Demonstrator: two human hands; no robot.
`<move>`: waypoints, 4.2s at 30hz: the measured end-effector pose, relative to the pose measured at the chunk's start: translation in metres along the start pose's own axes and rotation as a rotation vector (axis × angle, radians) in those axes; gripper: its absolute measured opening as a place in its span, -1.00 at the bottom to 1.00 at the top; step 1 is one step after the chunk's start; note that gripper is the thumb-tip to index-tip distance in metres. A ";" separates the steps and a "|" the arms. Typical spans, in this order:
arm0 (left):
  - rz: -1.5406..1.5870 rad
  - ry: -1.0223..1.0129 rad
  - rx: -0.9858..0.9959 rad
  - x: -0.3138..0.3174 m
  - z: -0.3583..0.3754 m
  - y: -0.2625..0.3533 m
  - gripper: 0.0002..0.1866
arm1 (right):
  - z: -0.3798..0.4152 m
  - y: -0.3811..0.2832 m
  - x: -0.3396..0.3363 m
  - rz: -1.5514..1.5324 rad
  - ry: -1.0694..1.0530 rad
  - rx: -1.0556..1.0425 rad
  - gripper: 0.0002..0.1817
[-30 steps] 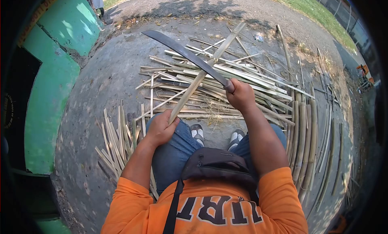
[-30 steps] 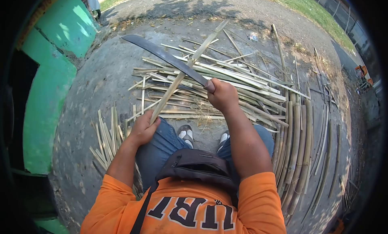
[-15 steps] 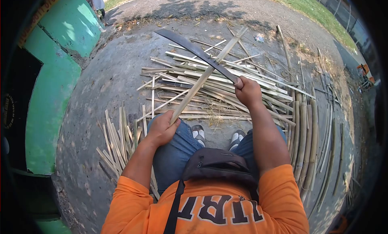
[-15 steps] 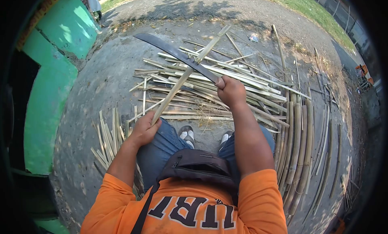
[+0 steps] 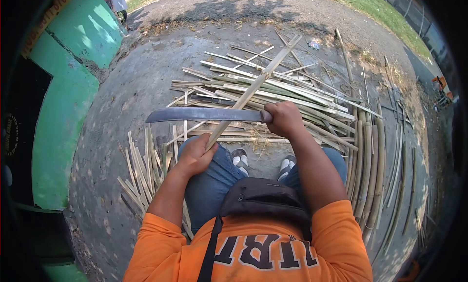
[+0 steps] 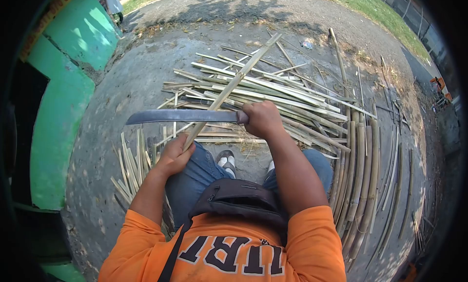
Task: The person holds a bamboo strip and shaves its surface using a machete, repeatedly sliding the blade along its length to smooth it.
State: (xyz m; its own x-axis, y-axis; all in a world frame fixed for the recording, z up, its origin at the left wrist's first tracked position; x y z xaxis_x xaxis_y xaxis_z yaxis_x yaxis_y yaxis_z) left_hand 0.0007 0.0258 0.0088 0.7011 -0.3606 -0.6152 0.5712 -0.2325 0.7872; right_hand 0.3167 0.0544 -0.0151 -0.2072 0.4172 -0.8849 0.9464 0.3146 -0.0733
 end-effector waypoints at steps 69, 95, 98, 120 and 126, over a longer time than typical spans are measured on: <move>0.001 -0.047 0.086 0.001 -0.004 0.001 -0.76 | 0.010 0.075 -0.018 -0.086 0.034 0.705 -0.83; 0.095 -0.063 -0.019 -0.002 -0.003 0.001 -0.80 | 0.007 0.059 -0.018 -0.133 0.120 0.535 -0.85; 0.122 -0.070 -0.044 -0.001 0.000 -0.003 -0.82 | 0.000 0.030 -0.020 -0.131 0.088 0.264 -0.86; 0.095 -0.074 -0.039 -0.001 -0.002 -0.003 -0.80 | -0.001 0.022 -0.019 -0.051 0.081 0.207 -0.84; 0.026 -0.123 0.012 -0.005 0.005 0.003 -0.80 | -0.006 0.024 -0.025 0.030 0.142 -0.060 -0.84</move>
State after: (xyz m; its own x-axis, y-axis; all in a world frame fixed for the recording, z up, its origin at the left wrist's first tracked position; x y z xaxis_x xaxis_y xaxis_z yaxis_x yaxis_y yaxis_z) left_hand -0.0029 0.0225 0.0140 0.6571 -0.4749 -0.5854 0.5479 -0.2324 0.8036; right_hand 0.3434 0.0572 0.0080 -0.2156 0.5423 -0.8121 0.9371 0.3488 -0.0159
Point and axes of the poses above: each hand's wrist, its own z-axis away from the middle knuckle, its own x-axis out of the palm, y = z × x, the point moved 2 cm from there along -z, towards the middle knuckle, and after that the axes turned 12 degrees about z, right-handed, at the moved point
